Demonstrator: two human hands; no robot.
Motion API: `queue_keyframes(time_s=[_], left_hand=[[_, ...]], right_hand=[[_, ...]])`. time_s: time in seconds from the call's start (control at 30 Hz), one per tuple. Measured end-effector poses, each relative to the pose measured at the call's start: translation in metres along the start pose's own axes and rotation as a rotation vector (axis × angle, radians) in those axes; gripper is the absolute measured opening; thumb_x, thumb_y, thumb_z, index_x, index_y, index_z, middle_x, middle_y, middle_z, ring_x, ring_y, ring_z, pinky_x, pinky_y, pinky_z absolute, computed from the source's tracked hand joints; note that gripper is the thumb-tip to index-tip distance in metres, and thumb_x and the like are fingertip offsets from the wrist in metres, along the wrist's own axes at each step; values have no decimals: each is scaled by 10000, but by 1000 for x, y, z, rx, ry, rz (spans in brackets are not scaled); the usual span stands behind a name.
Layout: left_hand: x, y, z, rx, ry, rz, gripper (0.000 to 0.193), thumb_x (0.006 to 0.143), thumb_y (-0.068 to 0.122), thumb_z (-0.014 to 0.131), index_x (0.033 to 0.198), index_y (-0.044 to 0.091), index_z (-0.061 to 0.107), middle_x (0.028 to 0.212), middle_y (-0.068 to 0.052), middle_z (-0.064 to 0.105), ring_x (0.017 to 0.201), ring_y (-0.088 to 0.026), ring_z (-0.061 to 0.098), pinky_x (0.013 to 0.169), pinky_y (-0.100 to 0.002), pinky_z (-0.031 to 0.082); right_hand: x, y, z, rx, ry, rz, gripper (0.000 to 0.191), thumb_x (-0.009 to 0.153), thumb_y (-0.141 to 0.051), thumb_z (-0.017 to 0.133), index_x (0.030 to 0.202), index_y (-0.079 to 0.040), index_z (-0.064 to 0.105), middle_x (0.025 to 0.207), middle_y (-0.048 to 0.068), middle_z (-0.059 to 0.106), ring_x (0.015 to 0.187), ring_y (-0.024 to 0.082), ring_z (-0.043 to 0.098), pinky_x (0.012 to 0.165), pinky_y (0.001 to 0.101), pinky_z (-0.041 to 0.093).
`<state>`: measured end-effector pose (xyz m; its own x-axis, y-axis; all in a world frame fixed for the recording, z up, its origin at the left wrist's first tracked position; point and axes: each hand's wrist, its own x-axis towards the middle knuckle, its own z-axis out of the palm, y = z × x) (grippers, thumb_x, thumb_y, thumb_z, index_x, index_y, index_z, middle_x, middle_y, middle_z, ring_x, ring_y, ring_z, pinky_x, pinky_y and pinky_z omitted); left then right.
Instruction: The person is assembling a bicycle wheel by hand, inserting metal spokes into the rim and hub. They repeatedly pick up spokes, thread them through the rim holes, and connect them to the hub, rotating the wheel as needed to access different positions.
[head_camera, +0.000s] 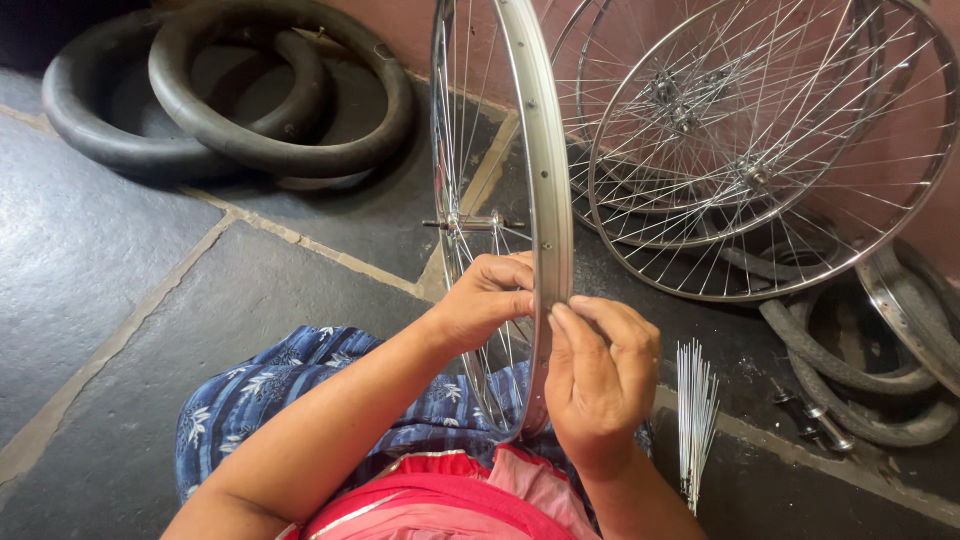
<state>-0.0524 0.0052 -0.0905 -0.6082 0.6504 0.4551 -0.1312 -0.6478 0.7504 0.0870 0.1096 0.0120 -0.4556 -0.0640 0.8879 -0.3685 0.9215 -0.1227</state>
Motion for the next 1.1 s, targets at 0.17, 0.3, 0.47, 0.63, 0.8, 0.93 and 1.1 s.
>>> queue_keyframes(time_s=[0.17,0.3,0.47,0.63,0.8,0.93,1.1], left_hand=[[-1,-2,0,-23,19,4,103,931,90,790,1003,17,779,1095,-62,671,1026,-167,660,924,-307,553],[0,-1,0,34,19,14,110,934,85,783,1017,13,779,1091,-58,667,1019,-159,656,924,-301,550],[-1,-1,1,-21,4,-4,116,940,98,784,1019,14,779,1103,-59,665,1031,-162,653,932,-304,546],[-1,-4,0,-1,-1,31,134,947,113,781,1034,12,773,1127,-59,670,1063,-162,653,959,-303,541],[2,1,-10,18,-26,-64,157,932,122,798,1031,1,778,1109,-76,679,1033,-167,662,903,-309,553],[0,4,-13,-24,-79,-102,209,915,122,826,1079,12,759,1113,-83,681,1043,-173,657,937,-321,551],[-3,6,-8,102,-97,-13,213,995,208,761,1101,23,753,1157,-26,623,1096,-143,624,954,-296,536]], right_hand=[[0,0,2,-5,8,-30,225,884,66,823,1074,6,718,1125,101,638,1040,282,668,899,385,546],[-2,1,7,-21,21,-69,226,905,86,818,1091,20,706,1130,104,637,1039,279,677,897,385,564],[-3,2,6,0,22,-59,230,891,86,813,1084,24,704,1123,111,635,1031,285,674,893,385,569],[-4,0,5,-59,-15,-99,239,890,96,799,1101,40,702,1142,119,641,1056,295,667,907,401,565],[-8,-1,-1,-124,-82,-186,272,886,91,786,1142,22,722,1196,99,652,1123,293,631,966,375,569],[-13,0,-3,-130,-67,-126,284,861,45,753,1142,9,734,1207,128,634,1134,325,600,988,413,508],[-20,-1,6,-101,-26,-60,281,874,55,708,1149,4,733,1212,139,633,1150,324,606,1012,433,500]])
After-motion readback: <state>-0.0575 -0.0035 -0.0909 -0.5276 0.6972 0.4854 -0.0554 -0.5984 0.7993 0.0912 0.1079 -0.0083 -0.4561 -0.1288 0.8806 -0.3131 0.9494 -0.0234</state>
